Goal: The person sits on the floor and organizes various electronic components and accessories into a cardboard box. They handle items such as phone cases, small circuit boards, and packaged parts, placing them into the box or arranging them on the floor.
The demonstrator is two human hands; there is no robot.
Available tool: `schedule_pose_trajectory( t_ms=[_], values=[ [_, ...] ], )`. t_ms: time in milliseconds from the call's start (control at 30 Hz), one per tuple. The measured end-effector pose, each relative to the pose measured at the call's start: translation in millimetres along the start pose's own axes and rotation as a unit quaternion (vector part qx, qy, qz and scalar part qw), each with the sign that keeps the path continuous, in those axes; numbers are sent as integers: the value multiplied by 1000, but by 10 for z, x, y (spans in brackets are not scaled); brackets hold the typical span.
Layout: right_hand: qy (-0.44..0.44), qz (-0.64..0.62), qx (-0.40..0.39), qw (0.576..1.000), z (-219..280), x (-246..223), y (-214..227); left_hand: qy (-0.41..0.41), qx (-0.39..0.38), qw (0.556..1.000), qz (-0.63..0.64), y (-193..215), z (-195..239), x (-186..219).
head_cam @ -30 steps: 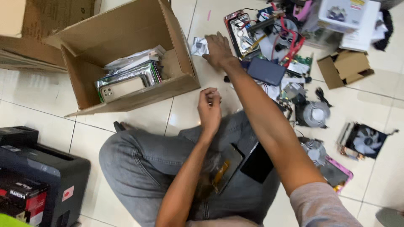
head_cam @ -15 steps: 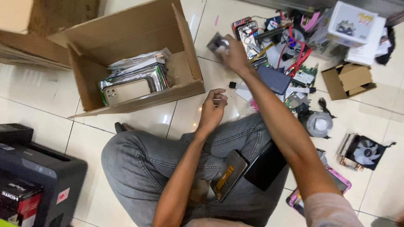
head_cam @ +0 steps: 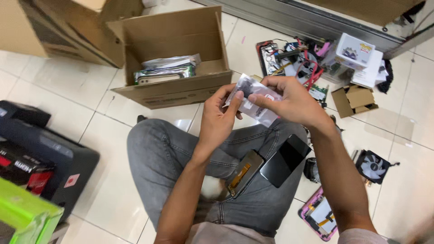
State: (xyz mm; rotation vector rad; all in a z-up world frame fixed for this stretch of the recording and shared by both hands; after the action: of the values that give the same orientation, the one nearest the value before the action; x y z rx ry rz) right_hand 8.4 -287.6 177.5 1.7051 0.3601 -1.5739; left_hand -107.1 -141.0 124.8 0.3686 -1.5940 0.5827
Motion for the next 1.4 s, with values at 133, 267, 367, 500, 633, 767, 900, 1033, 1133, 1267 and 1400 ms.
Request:
schedule_pose_trajectory(
  t_ms=[133, 267, 367, 500, 633, 767, 900, 1033, 1133, 1267, 1400],
  values=[
    [-39, -53, 67, 996, -35, -125, -206, -15, 49, 994, 97, 184, 25, -47],
    [-46, -156, 67, 984, -188, 46, -408, -26, 97, 986, 130, 347, -11, -129],
    [-12, -169, 74, 983, -174, 153, -551, -46, 117, 986, 107, 402, 27, 10],
    [64, -140, 96, 983, -212, 264, -624, -82, 122, 989, 28, 471, 64, 68],
    [266, -7, 182, 946, -183, 149, -608, -176, 84, 974, -115, 570, 9, 190],
    [469, 189, 292, 812, -150, 369, -603, -277, 6, 919, -279, 697, -120, 280],
    [502, 252, 325, 761, -119, 296, -616, -283, -15, 882, -377, 867, -296, 198],
    [493, 223, 339, 770, -165, 343, -625, -275, 30, 723, -633, 1173, -592, -191],
    [444, 137, 342, 817, -182, 328, -622, -270, 16, 677, -684, 1402, -860, -684],
    [323, 9, 331, 887, -165, 432, -549, -328, -13, 692, -644, 1301, -773, -983],
    [285, 30, 311, 906, -152, 466, -405, -330, -6, 685, -649, 935, -416, -962]
  ],
)
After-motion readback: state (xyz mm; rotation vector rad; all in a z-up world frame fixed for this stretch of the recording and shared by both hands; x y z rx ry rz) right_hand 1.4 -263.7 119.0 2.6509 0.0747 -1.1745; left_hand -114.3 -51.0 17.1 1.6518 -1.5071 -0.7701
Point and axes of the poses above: each hand's wrist, its own z-axis away from the middle knuckle, its own y-axis out of the back of the hand, x = y × z, the point moved 1 cm from there along -z, towards the middle knuckle, and after that the axes turned 8 degrees about x, right-handed, at the moved point
